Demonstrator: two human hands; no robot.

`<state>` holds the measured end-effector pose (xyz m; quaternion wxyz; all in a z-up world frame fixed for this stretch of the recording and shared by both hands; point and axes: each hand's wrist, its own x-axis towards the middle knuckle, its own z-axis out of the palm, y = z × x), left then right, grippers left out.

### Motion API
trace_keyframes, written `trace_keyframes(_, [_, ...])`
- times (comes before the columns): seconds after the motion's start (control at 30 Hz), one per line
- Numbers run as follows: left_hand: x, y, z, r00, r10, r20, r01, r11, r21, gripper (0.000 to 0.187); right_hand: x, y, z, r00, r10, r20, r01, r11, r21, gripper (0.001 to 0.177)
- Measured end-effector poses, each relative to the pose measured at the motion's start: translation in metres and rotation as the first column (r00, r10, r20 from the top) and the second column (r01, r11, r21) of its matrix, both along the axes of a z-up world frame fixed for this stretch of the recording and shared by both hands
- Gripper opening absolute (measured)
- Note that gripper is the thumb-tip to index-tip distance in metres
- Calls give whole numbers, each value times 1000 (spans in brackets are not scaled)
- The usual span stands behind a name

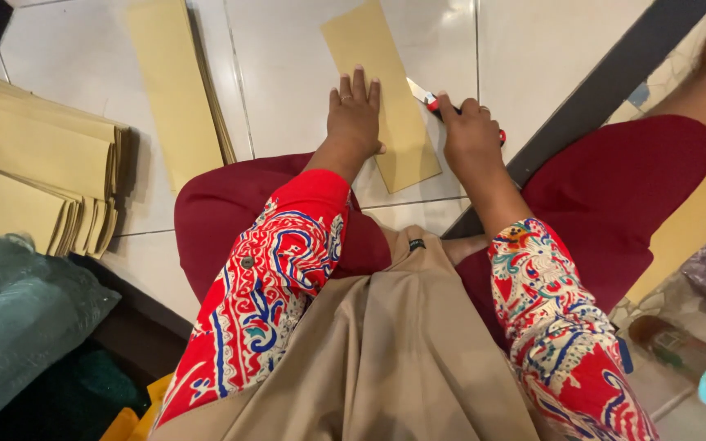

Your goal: The person, while sitting on the floor, uses a utility knife to score and fold pieces of light brown paper or fabric, stacking the finished items to the side.

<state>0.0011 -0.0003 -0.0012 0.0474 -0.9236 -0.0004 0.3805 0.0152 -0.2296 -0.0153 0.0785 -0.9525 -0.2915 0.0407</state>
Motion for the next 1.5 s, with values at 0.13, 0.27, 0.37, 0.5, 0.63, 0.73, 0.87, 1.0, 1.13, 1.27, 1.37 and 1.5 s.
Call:
trace_keyframes(0.13, [0,0,6,1000,10,-14,-10,1000,-14,130,0,8,16,998,-14,-60,13,1000,-20,64])
trace_keyframes(0.27, [-18,-4,31,999,23,28,-21,997,-74,123,-16,1,16,994,-37,-107,31,998,-57,63])
trace_keyframes(0.37, [-30,-8,37,998,20,55,-12,991,-134,112,-31,-3,21,996,-46,-78,40,996,-77,59])
trace_keyframes(0.5, [-14,4,18,986,92,141,-60,975,-212,102,-39,-4,20,994,-59,-93,51,995,-82,60])
trace_keyframes(0.63, [-9,22,56,980,124,157,-92,976,-197,110,-38,-5,17,996,-53,-65,47,995,-84,59])
trace_keyframes(0.73, [-9,26,52,986,100,131,-79,984,-160,113,-36,-6,17,997,-46,-67,40,995,-93,61])
trace_keyframes(0.87, [-7,24,47,991,97,91,-83,986,-148,118,-37,-3,15,1000,-22,-19,20,994,-107,61])
trace_keyframes(1.0, [-1,22,43,995,67,74,-59,992,-115,119,-15,6,8,998,-7,62,13,996,-89,58])
trace_keyframes(1.13, [0,23,45,994,88,66,-79,988,-135,120,9,27,11,998,8,60,-5,998,-59,55])
trace_keyframes(1.27, [0,22,39,995,79,57,-71,989,-130,119,27,42,3,999,0,47,3,998,-57,55])
trace_keyframes(1.37, [-2,21,36,995,80,54,-72,989,-131,120,27,44,5,1000,-5,6,5,998,-69,57])
trace_keyframes(1.5, [1,22,33,995,86,57,-77,987,-143,121,13,38,19,997,-30,-68,25,997,-75,57])
